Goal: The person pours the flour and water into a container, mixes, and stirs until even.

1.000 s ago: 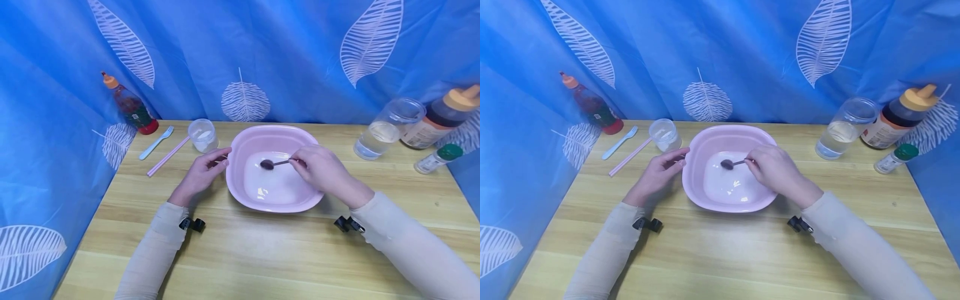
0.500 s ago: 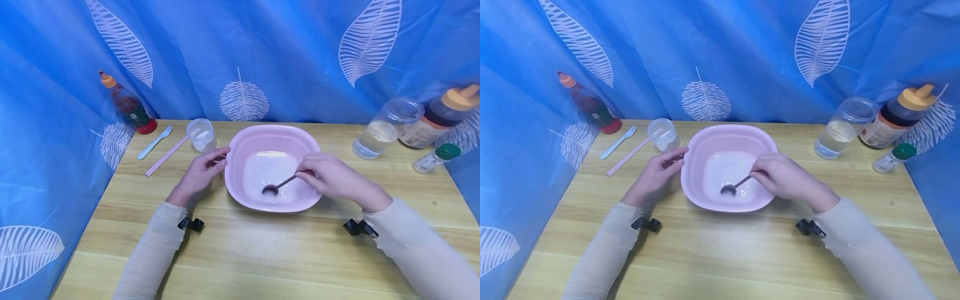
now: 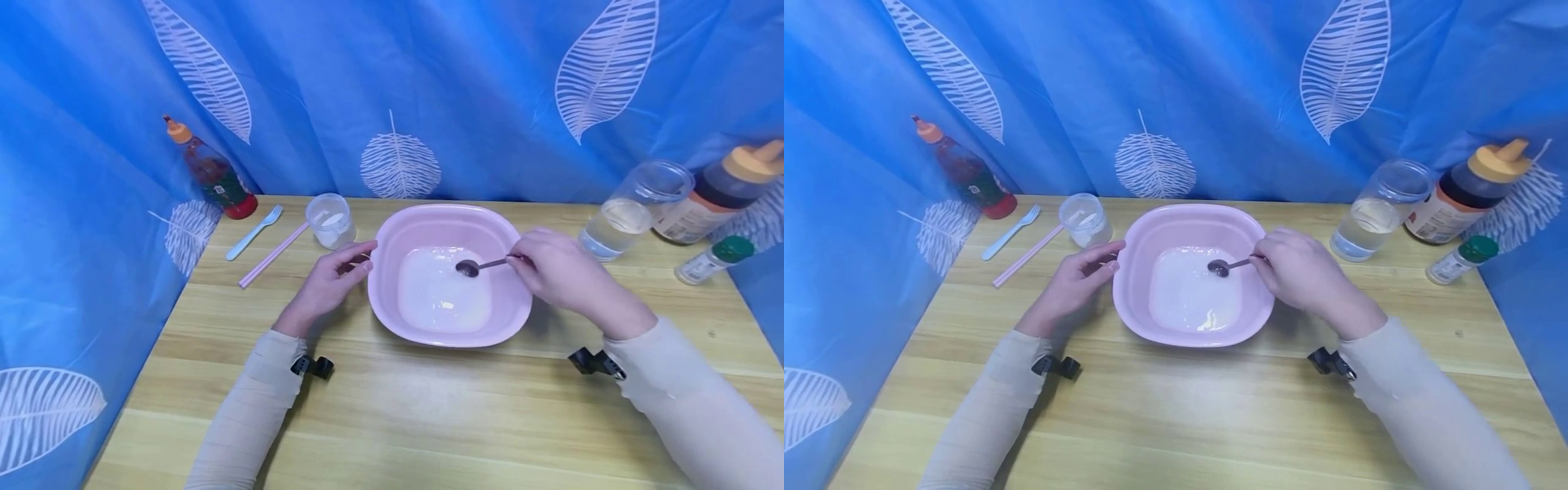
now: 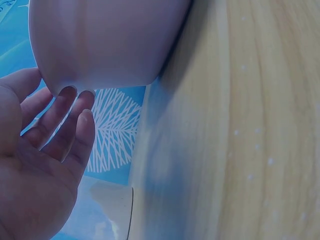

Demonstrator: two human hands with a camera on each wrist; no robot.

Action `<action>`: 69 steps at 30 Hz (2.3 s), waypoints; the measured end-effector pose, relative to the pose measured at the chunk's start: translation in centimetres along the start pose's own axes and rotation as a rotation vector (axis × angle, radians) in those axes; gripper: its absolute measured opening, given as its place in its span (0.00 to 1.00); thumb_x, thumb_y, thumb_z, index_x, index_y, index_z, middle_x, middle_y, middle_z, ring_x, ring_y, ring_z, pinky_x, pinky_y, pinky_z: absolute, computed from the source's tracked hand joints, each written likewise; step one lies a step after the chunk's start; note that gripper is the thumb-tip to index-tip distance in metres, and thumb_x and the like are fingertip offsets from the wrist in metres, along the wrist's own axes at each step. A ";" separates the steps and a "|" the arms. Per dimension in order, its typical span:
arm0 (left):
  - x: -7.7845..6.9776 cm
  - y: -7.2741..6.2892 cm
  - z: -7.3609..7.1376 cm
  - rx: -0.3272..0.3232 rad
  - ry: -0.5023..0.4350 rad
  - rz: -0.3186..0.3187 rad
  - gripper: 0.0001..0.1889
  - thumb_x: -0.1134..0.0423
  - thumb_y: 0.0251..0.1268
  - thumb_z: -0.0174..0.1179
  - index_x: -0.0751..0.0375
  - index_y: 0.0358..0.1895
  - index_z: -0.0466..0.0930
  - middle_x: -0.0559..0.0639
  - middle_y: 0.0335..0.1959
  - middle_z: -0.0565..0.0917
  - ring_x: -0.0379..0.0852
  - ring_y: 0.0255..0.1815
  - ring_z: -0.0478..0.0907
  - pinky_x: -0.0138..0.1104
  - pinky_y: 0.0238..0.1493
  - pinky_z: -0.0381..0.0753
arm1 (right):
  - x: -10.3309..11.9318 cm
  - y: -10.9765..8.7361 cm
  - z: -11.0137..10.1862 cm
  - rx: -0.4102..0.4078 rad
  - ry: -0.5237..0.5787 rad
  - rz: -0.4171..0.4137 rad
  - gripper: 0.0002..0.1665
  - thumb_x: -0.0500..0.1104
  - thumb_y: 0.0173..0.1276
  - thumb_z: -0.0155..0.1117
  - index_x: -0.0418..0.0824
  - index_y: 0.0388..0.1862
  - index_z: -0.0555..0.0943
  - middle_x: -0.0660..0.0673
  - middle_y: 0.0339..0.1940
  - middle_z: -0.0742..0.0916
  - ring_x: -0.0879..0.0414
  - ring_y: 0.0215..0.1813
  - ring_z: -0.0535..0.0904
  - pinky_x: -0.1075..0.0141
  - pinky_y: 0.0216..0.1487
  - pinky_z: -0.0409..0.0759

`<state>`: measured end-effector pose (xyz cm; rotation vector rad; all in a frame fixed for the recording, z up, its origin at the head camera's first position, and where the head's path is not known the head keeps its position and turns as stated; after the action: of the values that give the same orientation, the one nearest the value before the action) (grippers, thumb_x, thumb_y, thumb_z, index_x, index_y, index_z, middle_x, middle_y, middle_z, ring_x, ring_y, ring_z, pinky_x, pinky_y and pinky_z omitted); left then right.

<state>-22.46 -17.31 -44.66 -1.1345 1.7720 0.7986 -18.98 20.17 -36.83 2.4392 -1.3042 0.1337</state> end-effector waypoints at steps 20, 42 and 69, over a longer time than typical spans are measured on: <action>-0.1 0.0 0.1 -0.009 -0.005 0.001 0.23 0.58 0.84 0.60 0.53 0.76 0.78 0.54 0.69 0.83 0.55 0.65 0.82 0.48 0.63 0.82 | 0.6 0.7 0.7 0.002 -0.010 -0.011 0.03 0.36 0.74 0.70 0.38 0.42 0.89 0.42 0.38 0.91 0.46 0.41 0.85 0.47 0.44 0.86; -0.2 0.1 0.0 0.003 -0.002 -0.013 0.23 0.57 0.84 0.60 0.52 0.77 0.78 0.53 0.70 0.82 0.54 0.66 0.81 0.45 0.62 0.83 | 1.7 1.8 1.5 0.043 0.034 0.034 0.05 0.38 0.77 0.69 0.40 0.43 0.90 0.43 0.39 0.92 0.46 0.42 0.86 0.47 0.45 0.86; -0.6 -0.2 0.0 0.006 -0.009 0.001 0.23 0.58 0.84 0.59 0.53 0.77 0.77 0.55 0.71 0.82 0.56 0.65 0.82 0.50 0.64 0.82 | -0.7 0.9 -0.4 0.043 -0.038 0.016 0.03 0.37 0.74 0.71 0.39 0.41 0.90 0.44 0.36 0.91 0.45 0.40 0.85 0.47 0.42 0.84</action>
<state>-22.10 -17.14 -44.17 -1.1251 1.7666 0.7969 -20.08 20.35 -36.36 2.4794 -1.3512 0.1213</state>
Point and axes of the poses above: each hand's wrist, its own y-axis towards the middle knuckle, its own z-axis out of the palm, x = y × z, the point moved 2 cm from there along y, towards the middle knuckle
